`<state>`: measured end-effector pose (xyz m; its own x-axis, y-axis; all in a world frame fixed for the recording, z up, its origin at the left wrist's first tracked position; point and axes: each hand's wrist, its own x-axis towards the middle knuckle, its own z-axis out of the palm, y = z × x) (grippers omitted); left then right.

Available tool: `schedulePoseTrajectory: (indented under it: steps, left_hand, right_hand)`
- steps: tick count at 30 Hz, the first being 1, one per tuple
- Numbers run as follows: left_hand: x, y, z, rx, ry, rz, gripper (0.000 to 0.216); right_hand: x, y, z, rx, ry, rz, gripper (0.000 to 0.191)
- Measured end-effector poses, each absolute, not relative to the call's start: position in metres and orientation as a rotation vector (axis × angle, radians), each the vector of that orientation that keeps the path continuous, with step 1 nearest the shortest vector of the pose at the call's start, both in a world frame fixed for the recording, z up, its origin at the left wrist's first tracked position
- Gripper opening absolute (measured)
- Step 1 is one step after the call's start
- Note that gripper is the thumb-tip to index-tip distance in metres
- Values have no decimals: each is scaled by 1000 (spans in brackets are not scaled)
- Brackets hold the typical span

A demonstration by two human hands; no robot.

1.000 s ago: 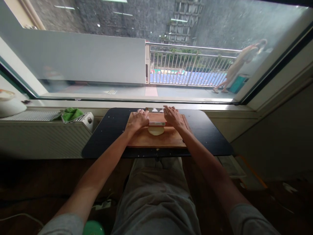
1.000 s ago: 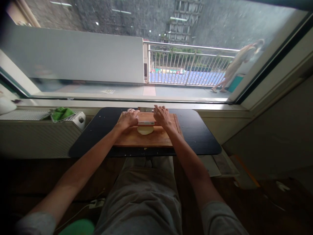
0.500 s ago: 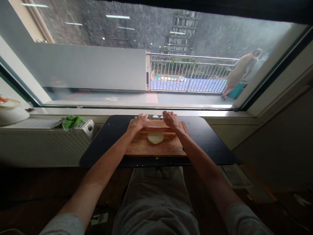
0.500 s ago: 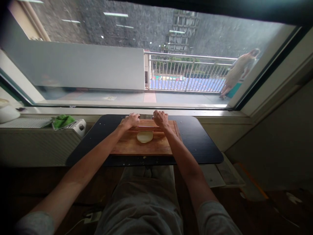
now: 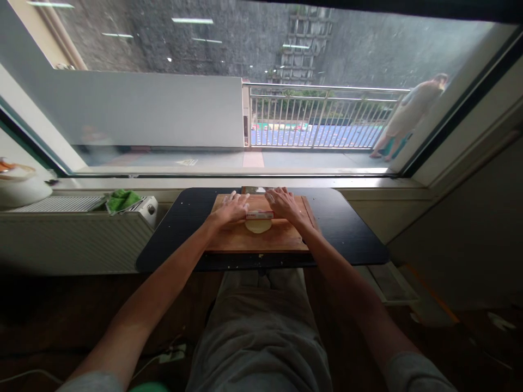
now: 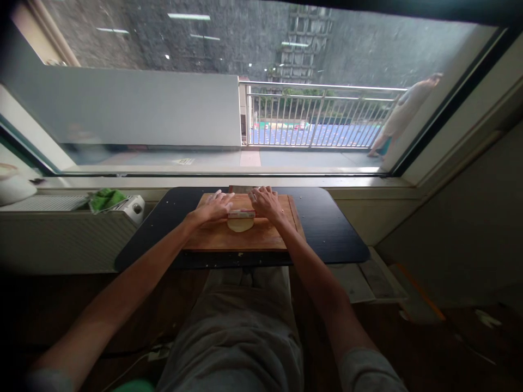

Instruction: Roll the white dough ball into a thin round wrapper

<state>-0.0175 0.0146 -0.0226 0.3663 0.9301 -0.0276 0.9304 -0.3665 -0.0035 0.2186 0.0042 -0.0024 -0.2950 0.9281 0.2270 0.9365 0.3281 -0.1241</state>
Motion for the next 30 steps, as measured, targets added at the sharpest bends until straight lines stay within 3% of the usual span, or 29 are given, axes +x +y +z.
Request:
schedulePoseTrajectory:
  steps: [4, 14, 30]
  left_hand:
    - [-22, -3, -26, 2674, 1710, 46, 68]
    - [-22, -29, -28, 2696, 1683, 71, 59]
    - [-22, -58, -23, 2746, 1667, 245, 59]
  right_hand:
    - [222, -6, -6, -1673, -2387, -26, 48]
    - [226, -51, -15, -1553, -2565, -368, 49]
    - [213, -83, -33, -1708, -2150, -155, 65]
